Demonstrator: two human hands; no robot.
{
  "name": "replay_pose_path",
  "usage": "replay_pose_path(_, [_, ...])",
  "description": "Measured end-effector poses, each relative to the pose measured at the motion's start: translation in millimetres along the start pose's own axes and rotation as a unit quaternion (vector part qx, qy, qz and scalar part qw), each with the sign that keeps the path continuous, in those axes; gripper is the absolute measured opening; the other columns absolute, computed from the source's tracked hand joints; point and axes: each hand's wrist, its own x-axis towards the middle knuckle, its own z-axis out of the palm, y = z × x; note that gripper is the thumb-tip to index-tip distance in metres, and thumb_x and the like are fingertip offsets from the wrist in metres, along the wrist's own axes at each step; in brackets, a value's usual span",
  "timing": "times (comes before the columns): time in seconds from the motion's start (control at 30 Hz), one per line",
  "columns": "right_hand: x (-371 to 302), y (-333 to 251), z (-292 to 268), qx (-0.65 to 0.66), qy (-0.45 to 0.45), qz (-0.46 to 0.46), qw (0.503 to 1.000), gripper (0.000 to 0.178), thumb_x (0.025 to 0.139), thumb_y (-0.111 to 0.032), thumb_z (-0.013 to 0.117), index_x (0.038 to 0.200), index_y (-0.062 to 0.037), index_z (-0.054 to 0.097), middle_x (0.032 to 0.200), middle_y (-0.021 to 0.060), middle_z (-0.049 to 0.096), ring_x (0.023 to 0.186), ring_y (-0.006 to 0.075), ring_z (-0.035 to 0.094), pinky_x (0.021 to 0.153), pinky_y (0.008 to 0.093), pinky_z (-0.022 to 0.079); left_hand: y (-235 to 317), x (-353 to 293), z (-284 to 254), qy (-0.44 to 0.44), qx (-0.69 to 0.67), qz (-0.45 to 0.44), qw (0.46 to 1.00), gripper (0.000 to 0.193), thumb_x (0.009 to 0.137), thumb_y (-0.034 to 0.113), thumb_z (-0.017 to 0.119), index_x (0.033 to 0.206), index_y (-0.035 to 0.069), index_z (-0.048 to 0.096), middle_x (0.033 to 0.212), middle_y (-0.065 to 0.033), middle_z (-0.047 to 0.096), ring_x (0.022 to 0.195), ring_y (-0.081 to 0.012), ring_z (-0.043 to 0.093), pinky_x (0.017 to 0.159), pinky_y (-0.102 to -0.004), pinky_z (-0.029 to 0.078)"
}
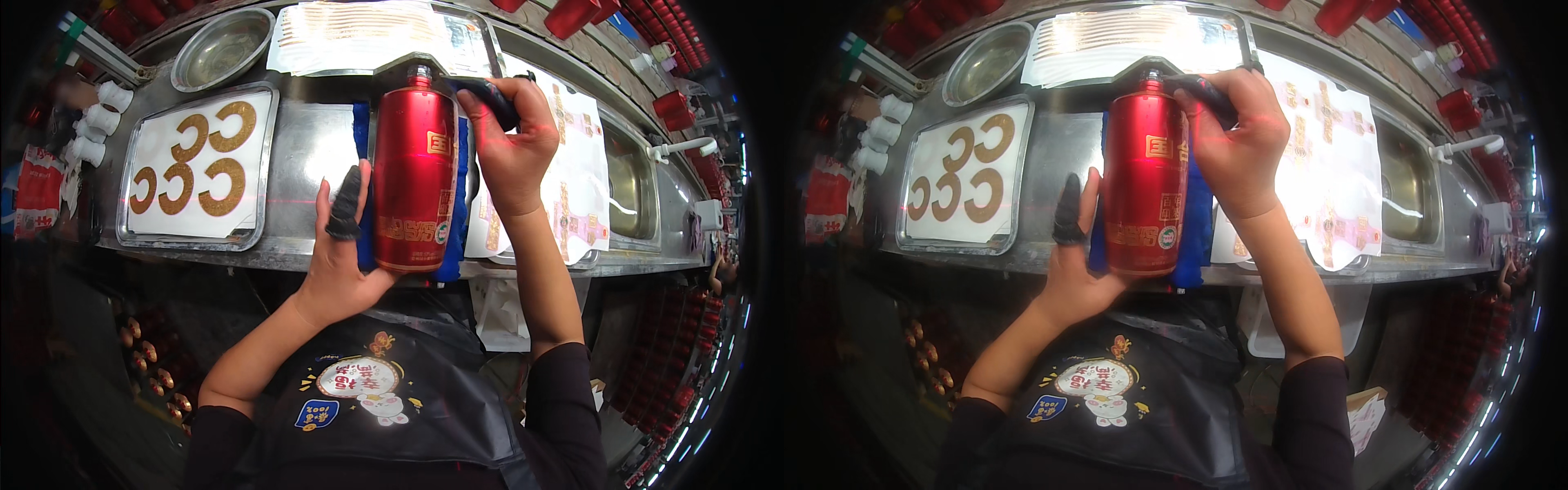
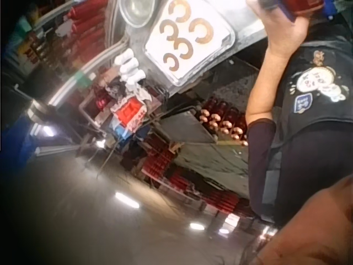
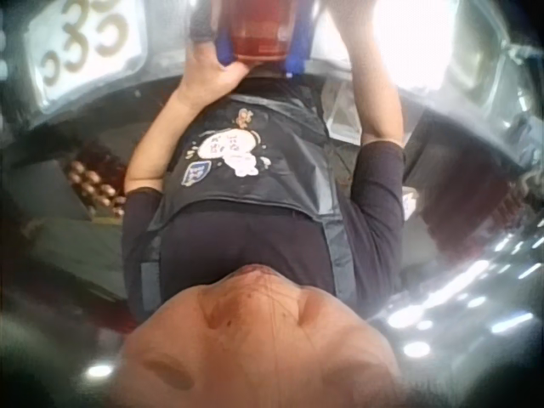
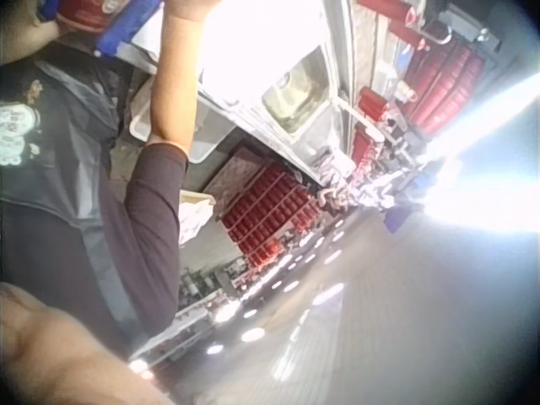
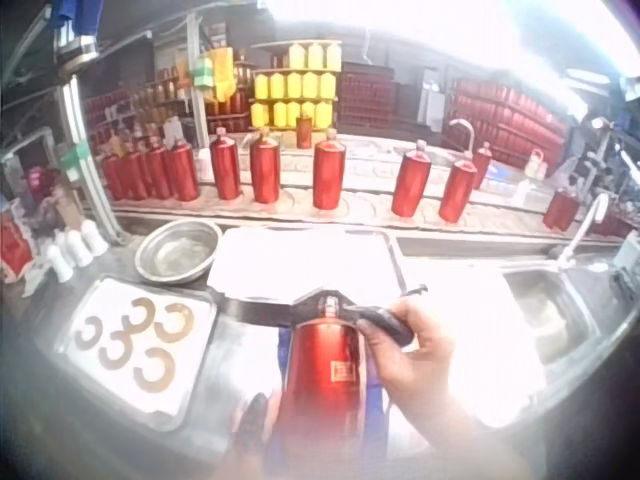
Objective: The person applies gold circular stickers to the necks of red cylindrical bottles and then affixes rectangular paper labels to the bottle bodies. They smooth each label with their fingers and place the finished bottles on a nearby tray.
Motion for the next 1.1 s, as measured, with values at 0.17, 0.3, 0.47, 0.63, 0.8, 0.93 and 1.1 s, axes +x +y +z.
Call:
replay_pose_path(0.17, [-81.5, -28.9, -41.2, 0.066, -0.170, -0.170, 0.968, 0.036, 0.068, 0.002, 0.077, 0.103, -0.0066, 0.075, 0.081, 0.0068, 0.065, 0.071, 0.0237, 0.063, 0.066, 0.0344, 0.053, 18.9, -7.5, 14.8, 0.037, 0.031, 0.027, 0.998, 0.106, 0.069, 0.033, 0.090, 0.155, 0.005, 0.035, 0.163, -0.0289, 0.023, 0.151, -0.0419, 0.030, 0.117, -0.0669, 0.010])
replay_pose_path(0.3, [-57.5, -36.3, -28.0, 0.121, -0.173, 0.071, 0.975, 0.023, 0.074, -0.002, 0.078, 0.096, -0.0032, 0.073, 0.078, 0.0080, 0.064, 0.068, 0.0233, 0.062, 0.064, 0.0320, 0.051, 15.8, 8.5, 12.0, 0.040, 0.121, 0.041, 0.991, 0.108, 0.067, 0.040, 0.090, 0.152, -0.002, 0.037, 0.160, -0.0305, 0.030, 0.149, -0.0438, 0.032, 0.117, -0.0680, 0.011])
replay_pose_path(0.47, [-9.9, 29.8, -4.3, 0.006, -0.033, -0.148, 0.988, 0.026, 0.073, -0.003, 0.075, 0.099, -0.0072, 0.072, 0.082, 0.0101, 0.064, 0.072, 0.0274, 0.060, 0.064, 0.0333, 0.048, 10.2, 11.6, -1.2, -0.059, 0.147, 0.050, 0.986, 0.107, 0.069, 0.048, 0.089, 0.149, -0.003, 0.041, 0.155, -0.0286, 0.039, 0.149, -0.0443, 0.030, 0.116, -0.0710, 0.006])
replay_pose_path(0.63, [-66.4, -28.2, -25.6, 0.119, -0.195, -0.097, 0.969, 0.030, 0.067, 0.000, 0.079, 0.095, -0.0075, 0.073, 0.075, 0.0115, 0.061, 0.067, 0.0251, 0.061, 0.058, 0.0381, 0.050, -12.5, 5.4, 3.9, -0.042, 0.156, 0.022, 0.987, 0.102, 0.074, 0.052, 0.084, 0.154, 0.008, 0.039, 0.159, -0.0219, 0.035, 0.151, -0.0482, 0.021, 0.113, -0.0744, 0.003])
replay_pose_path(0.8, [23.8, 5.2, -0.5, -0.018, -0.027, -0.081, 0.996, 0.015, 0.078, -0.001, 0.077, 0.089, -0.0036, 0.068, 0.075, 0.0107, 0.061, 0.067, 0.0272, 0.059, 0.060, 0.0361, 0.047, 6.6, 22.4, -15.7, -0.038, 0.081, 0.047, 0.995, 0.114, 0.070, 0.065, 0.081, 0.157, 0.010, 0.033, 0.157, -0.0279, 0.036, 0.150, -0.0509, 0.023, 0.114, -0.0720, 0.003])
replay_pose_path(0.93, [-41.4, -30.0, -25.6, 0.043, -0.052, -0.025, 0.997, 0.022, 0.076, 0.000, 0.083, 0.094, -0.0027, 0.071, 0.081, 0.0102, 0.070, 0.066, 0.0229, 0.061, 0.060, 0.0337, 0.046, -5.9, 38.6, -20.8, -0.037, 0.066, 0.050, 0.996, 0.092, 0.086, 0.073, 0.058, 0.150, 0.008, 0.047, 0.153, -0.0348, 0.037, 0.145, -0.0517, 0.033, 0.115, -0.0696, 0.005])
replay_pose_path(1.1, [-69.2, -46.3, -26.0, 0.039, -0.061, 0.068, 0.995, 0.021, 0.078, -0.001, 0.083, 0.095, -0.0022, 0.070, 0.082, 0.0093, 0.069, 0.069, 0.0204, 0.062, 0.063, 0.0300, 0.047, -6.9, 52.0, -10.2, 0.059, -0.058, -0.044, 0.996, 0.058, 0.104, 0.051, 0.048, 0.135, 0.004, 0.061, 0.140, -0.0278, 0.056, 0.138, -0.0425, 0.048, 0.117, -0.0664, 0.009])
